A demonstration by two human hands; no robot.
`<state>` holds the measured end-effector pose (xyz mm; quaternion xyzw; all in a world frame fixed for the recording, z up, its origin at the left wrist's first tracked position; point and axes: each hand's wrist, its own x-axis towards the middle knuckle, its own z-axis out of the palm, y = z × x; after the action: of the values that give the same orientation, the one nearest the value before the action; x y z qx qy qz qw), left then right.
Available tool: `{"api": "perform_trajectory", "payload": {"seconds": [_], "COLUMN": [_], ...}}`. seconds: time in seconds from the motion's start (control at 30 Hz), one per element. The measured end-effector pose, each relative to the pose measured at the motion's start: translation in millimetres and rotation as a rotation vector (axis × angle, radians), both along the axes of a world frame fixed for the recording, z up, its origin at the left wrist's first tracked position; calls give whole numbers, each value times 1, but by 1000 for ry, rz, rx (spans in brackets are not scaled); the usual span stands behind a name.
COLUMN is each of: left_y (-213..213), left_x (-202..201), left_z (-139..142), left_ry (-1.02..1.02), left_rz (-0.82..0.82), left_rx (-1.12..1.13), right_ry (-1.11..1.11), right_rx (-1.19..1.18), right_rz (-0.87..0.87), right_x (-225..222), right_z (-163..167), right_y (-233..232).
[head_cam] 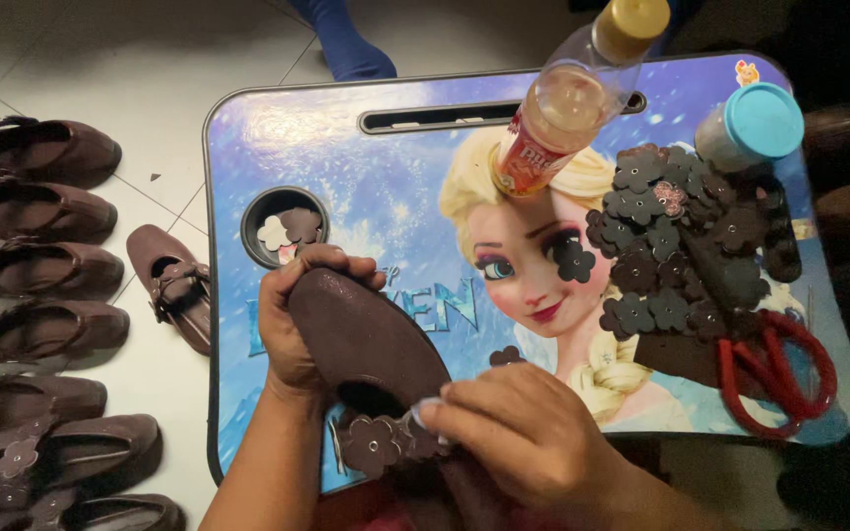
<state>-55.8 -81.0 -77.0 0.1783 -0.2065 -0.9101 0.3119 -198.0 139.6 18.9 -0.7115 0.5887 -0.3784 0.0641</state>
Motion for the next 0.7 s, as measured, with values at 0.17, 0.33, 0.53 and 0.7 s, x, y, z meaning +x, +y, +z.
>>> {"api": "perform_trajectory", "payload": {"seconds": [0.17, 0.33, 0.53, 0.7], "left_y": [1, 2, 3, 2], "left_x": [0, -3, 0, -6], "left_z": [1, 1, 9, 22], "left_ry": [17, 17, -6, -218], "left_rz": [-11, -33, 0, -3], "left_rx": [-32, 13, -33, -71], "right_ry": [-78, -54, 4, -18], "right_rx": [53, -125, 109, 109], "right_rz": [-328, -149, -336, -26], "right_x": [-5, 0, -7, -1], "right_z": [4, 10, 8, 16], "right_y": [-6, 6, -1, 58]}}
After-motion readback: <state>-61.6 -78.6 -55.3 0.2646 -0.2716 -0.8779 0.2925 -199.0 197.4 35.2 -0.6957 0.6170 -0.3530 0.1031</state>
